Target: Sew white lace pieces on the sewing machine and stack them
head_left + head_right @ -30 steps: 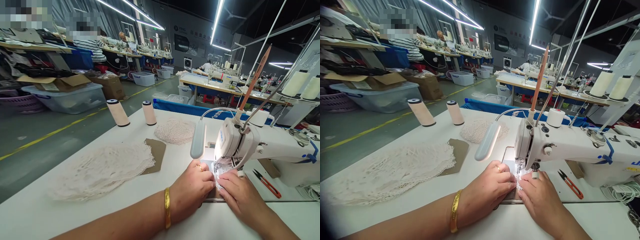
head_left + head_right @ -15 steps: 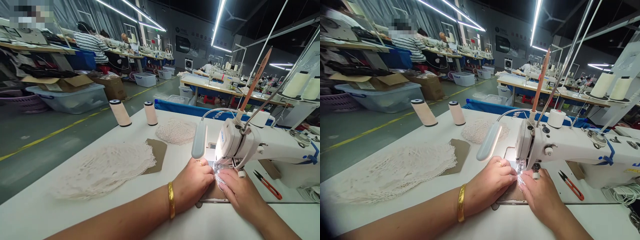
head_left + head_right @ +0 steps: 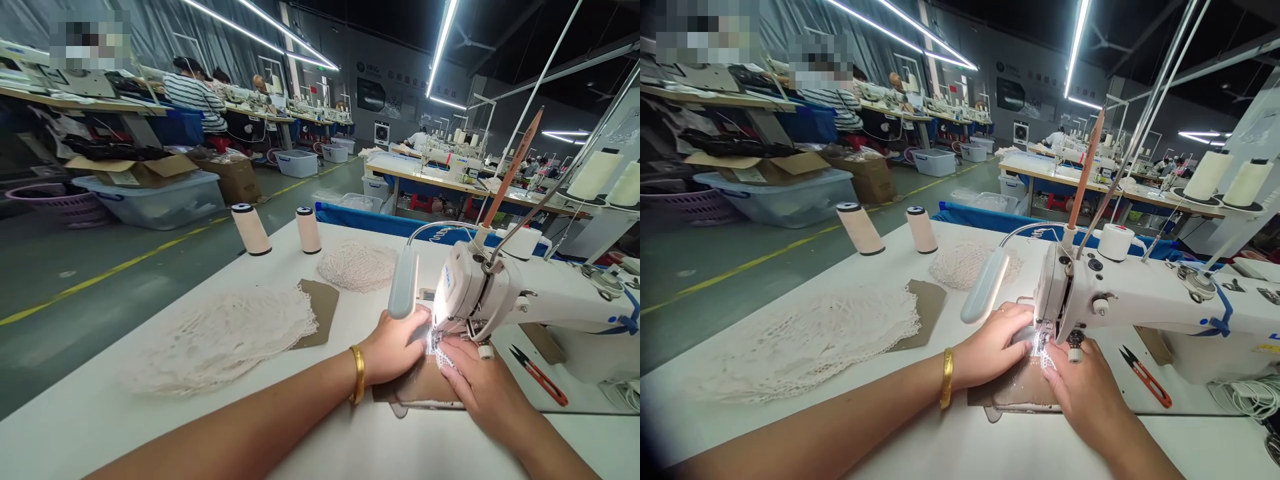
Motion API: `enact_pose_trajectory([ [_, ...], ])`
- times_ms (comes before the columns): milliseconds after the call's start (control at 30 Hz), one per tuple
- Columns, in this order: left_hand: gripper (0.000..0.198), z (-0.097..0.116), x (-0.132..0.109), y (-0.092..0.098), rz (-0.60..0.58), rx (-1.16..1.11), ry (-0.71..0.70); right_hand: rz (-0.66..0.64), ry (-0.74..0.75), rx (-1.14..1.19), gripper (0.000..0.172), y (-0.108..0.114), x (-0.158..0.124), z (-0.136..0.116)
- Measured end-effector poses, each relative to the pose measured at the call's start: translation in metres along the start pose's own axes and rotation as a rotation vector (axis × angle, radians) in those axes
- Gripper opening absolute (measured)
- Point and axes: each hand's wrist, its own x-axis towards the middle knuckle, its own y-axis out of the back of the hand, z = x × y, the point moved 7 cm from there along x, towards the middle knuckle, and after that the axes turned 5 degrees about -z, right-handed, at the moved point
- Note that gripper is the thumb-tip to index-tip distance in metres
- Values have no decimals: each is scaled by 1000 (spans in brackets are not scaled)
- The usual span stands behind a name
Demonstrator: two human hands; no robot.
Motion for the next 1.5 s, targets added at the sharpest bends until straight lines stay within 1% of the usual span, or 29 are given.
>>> enact_pose_trajectory([
  [67, 24, 1, 2, -2, -30, 34, -21, 9, 17, 21, 36, 1, 1, -2],
  [167, 17, 4, 0, -3, -69, 143, -25, 19, 48, 45, 36, 5, 1, -5],
  [267, 19, 13, -9, 7, -12, 268, -22, 62, 82, 49, 35, 11, -1, -8],
  [333, 20, 22, -17, 14, 27, 330, -53, 90, 111, 53, 34, 15, -3, -11],
  [433, 32, 37, -28, 14, -14, 317, -147, 91, 136, 72, 31, 17, -5, -15],
  [500, 29, 42, -32, 11, -63, 277, -192, 68, 130, 87, 31, 16, -4, -17],
  [600, 15, 40, -32, 9, -79, 276, -193, 49, 123, 94, 30, 15, -2, -18],
  [667, 11, 37, -31, 9, -63, 307, -182, 45, 126, 93, 31, 14, 0, -20],
  [767, 22, 37, -30, 7, -30, 335, -229, 14, 124, 94, 33, 12, 1, -23],
  [867, 32, 42, -30, 11, 75, 377, -288, -15, 125, 94, 31, 10, 3, -25],
  [933, 32, 47, -30, 13, 122, 391, -333, -24, 124, 86, 29, 10, 3, -25],
  [1000, 28, 50, -31, 12, 112, 363, -391, -25, 120, 70, 28, 10, 2, -23],
  [1067, 26, 49, -31, 9, 91, 342, -414, -26, 115, 55, 27, 10, 2, -21],
  [1200, 26, 45, -31, 8, 100, 357, -385, -22, 112, 34, 28, 11, 1, -20],
  [1333, 25, 45, -31, 7, 70, 322, -398, -6, 106, 53, 30, 13, 1, -21],
  [1500, 24, 44, -30, 7, 57, 320, -356, -27, 90, 68, 29, 10, 1, -18],
])
